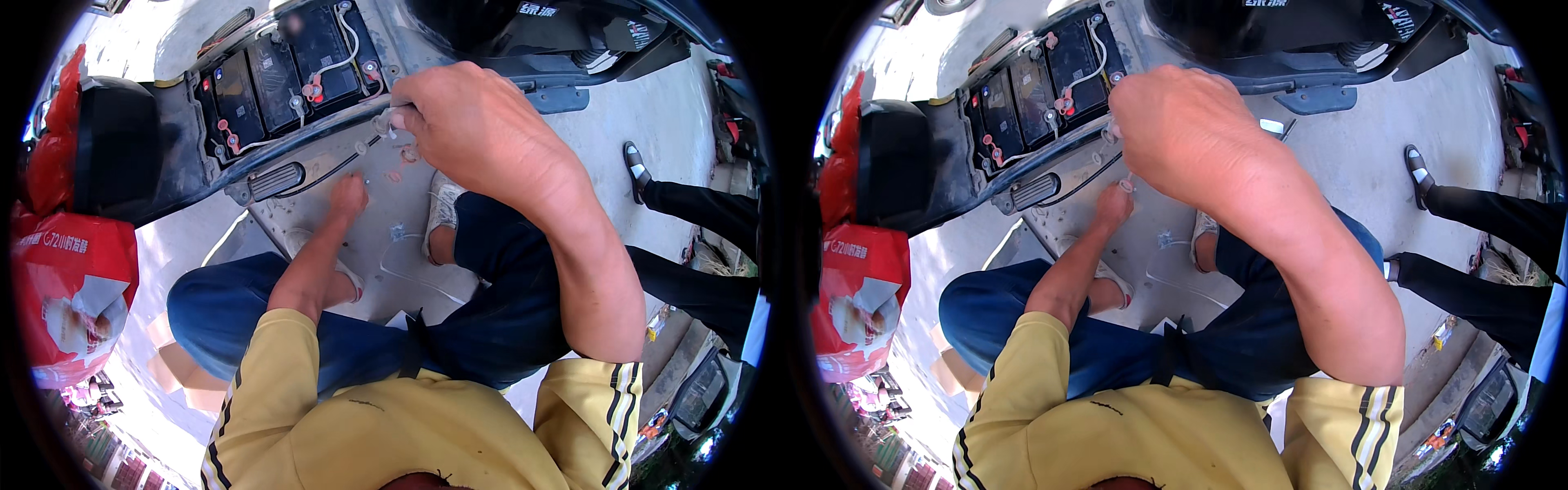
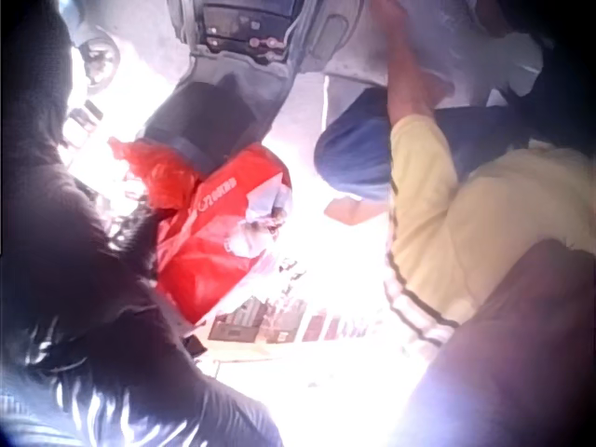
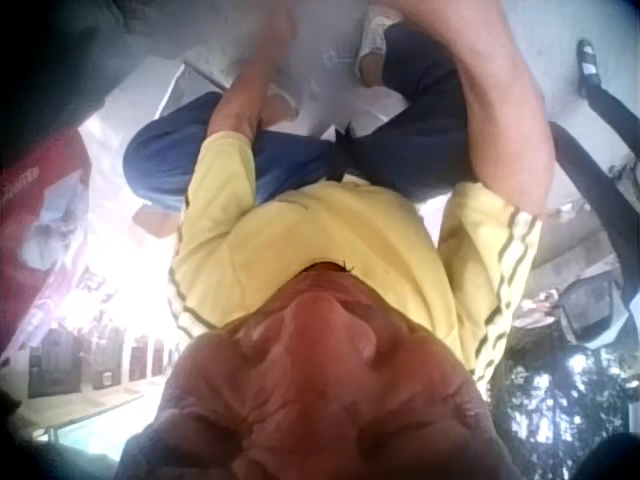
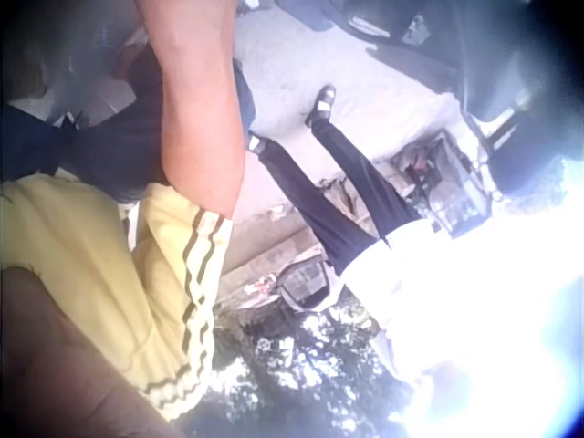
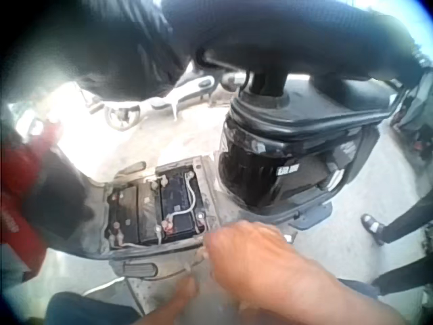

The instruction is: The person connects wires to the terminals of a scooter battery and uses a cordless drill to tighten the terminal nuts. The person works on the battery compartment under the seat of a scooter.

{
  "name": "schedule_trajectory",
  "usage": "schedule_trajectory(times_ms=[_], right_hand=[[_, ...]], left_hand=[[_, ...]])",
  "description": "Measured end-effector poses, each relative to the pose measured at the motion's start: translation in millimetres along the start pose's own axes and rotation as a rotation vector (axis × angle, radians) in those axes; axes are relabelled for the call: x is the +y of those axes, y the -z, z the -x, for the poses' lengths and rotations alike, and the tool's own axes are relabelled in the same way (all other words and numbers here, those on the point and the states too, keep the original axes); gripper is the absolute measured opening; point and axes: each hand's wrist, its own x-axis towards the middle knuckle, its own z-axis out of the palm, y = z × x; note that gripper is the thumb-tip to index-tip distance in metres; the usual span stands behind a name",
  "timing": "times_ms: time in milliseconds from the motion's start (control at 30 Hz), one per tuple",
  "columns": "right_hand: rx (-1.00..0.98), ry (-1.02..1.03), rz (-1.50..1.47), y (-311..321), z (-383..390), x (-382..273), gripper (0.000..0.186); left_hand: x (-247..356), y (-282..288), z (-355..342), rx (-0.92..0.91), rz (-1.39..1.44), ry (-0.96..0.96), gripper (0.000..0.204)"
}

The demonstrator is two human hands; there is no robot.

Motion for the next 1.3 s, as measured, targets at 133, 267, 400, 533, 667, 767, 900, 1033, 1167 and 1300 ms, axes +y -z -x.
schedule_trajectory(times_ms=[133,267,400,533,667,767,900,1033,1167,1300], right_hand=[[-0.006,-0.025,-0.172,12.0,-13.5,6.0,0.021],[0.026,0.064,-0.281,9.4,-26.7,7.2,0.023],[0.016,0.130,-0.353,8.4,-34.2,-2.1,0.024],[0.044,0.178,-0.407,7.8,-32.0,-17.4,0.024],[0.023,0.186,-0.449,10.7,-29.1,-35.1,0.024],[0.044,0.208,-0.509,4.8,-27.8,-42.4,0.023],[0.033,0.208,-0.558,6.4,-27.7,-44.5,0.024],[0.092,0.262,-0.511,-2.3,-31.3,-43.4,0.024],[0.106,0.291,-0.474,-5.7,-34.6,-45.5,0.024],[0.051,0.228,-0.566,-4.7,-35.5,-46.6,0.023]], left_hand=[[10.7,28.9,17.3,-0.098,-0.081,-0.282,0.020],[72.2,106.4,55.4,-0.303,-0.005,-0.489,0.021],[117.6,226.9,120.0,-0.087,0.078,-0.628,0.020],[119.0,334.8,165.1,0.210,0.408,-0.519,0.019],[111.1,371.6,166.7,0.356,0.718,-0.431,0.014],[106.7,360.9,163.9,0.416,0.744,-0.402,0.014],[118.3,353.5,155.9,0.544,0.591,-0.482,0.014],[118.2,353.5,144.9,0.468,0.791,-0.410,0.012],[113.5,347.4,141.0,0.489,0.692,-0.432,0.013],[115.9,349.5,144.4,0.555,0.581,-0.468,0.014]])
